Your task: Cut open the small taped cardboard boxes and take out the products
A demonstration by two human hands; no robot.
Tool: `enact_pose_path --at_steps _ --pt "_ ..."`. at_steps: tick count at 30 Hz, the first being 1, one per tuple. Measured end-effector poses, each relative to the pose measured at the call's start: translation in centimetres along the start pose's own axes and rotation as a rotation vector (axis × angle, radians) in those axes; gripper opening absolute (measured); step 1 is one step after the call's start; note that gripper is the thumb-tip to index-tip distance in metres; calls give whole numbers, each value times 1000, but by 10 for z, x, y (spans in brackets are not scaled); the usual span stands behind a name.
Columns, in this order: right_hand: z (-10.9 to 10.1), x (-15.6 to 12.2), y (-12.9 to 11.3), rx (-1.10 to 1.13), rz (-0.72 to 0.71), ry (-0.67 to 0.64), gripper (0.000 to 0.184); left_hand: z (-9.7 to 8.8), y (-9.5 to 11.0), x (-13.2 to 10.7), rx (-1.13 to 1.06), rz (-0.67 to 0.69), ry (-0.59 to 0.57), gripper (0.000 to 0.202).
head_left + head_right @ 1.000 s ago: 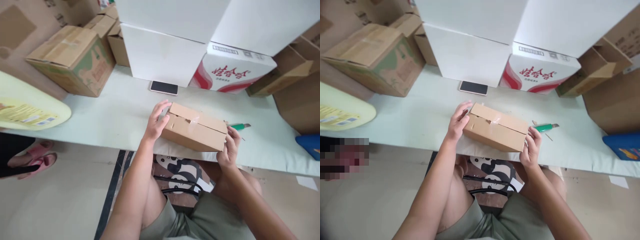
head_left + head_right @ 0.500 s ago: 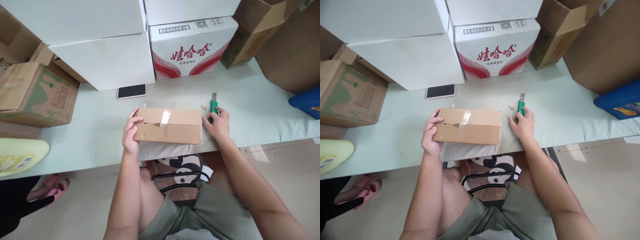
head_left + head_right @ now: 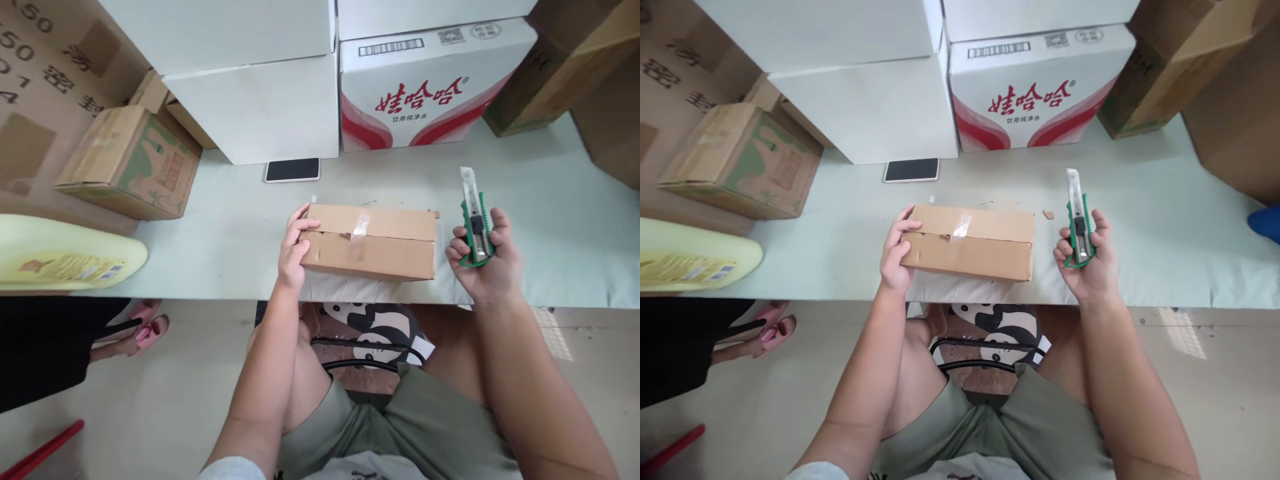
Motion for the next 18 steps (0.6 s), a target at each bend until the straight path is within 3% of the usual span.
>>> enact_pose_path --at_steps 4,9,11,15,18 --pt "-2 -8 -4 11 -66 -144 33 2 0 -3 39 10 7 45" --pt "-1 -15 -13 -195 -167 -162 54 0 0 -9 -12 -2 -28 45" --pt "2 -15 -15 -209 -142 -22 59 -1 -1 -9 6 -5 -23 44" --pt "11 -18 -22 -37 -153 343 43 -1 0 -8 36 15 -24 42" --pt "19 -28 -39 -28 -250 425 53 0 2 -8 1 20 -43 43"
Point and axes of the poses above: each hand's wrist, its own x-axis towards the middle knuckle, its own z-axis out of the palm, y = z × x, the point moved 3 cm from there along x, towards the middle knuckle
